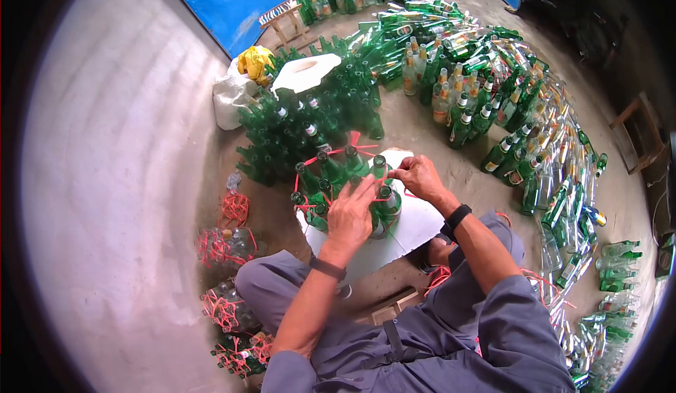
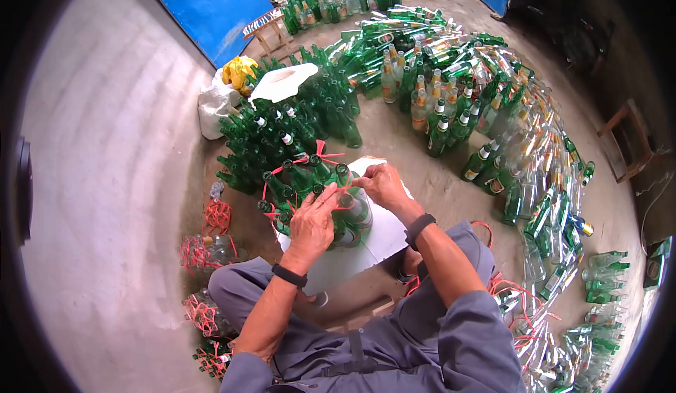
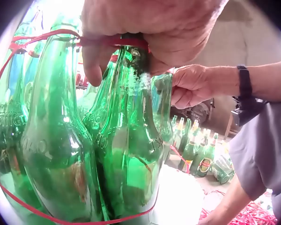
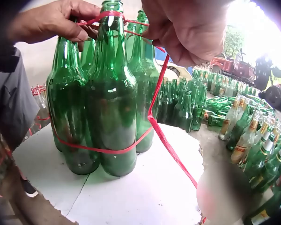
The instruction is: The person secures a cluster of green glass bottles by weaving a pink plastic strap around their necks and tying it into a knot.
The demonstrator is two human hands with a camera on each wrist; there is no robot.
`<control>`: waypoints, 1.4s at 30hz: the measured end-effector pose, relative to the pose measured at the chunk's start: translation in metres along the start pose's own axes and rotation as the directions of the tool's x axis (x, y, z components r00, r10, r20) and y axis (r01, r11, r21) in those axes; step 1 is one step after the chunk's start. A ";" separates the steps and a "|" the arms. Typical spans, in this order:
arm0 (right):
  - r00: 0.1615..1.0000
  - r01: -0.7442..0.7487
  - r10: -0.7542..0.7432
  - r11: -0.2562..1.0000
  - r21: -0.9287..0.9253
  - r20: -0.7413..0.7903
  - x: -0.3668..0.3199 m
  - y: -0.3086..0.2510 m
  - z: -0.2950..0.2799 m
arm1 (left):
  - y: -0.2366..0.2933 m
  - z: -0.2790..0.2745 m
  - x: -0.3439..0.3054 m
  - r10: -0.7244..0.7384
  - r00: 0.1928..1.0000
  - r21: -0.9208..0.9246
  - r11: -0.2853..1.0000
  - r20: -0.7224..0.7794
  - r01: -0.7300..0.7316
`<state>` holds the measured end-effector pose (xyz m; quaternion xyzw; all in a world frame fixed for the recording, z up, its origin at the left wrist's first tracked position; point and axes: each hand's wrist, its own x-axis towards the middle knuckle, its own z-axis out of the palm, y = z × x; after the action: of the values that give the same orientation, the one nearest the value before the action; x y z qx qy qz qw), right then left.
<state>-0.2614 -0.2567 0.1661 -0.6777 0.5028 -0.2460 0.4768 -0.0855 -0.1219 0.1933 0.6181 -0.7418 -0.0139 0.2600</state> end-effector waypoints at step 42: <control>0.845 0.363 -0.204 0.898 -0.250 0.495 -0.064 0.019 0.061 | -0.098 0.002 -0.071 -0.760 0.510 -0.677 0.128 0.402 0.725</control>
<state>-0.2438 -0.1747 0.1323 -0.8547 0.3034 -0.0599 0.4170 0.0102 -0.0797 0.1322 0.7173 -0.2399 -0.4510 0.4739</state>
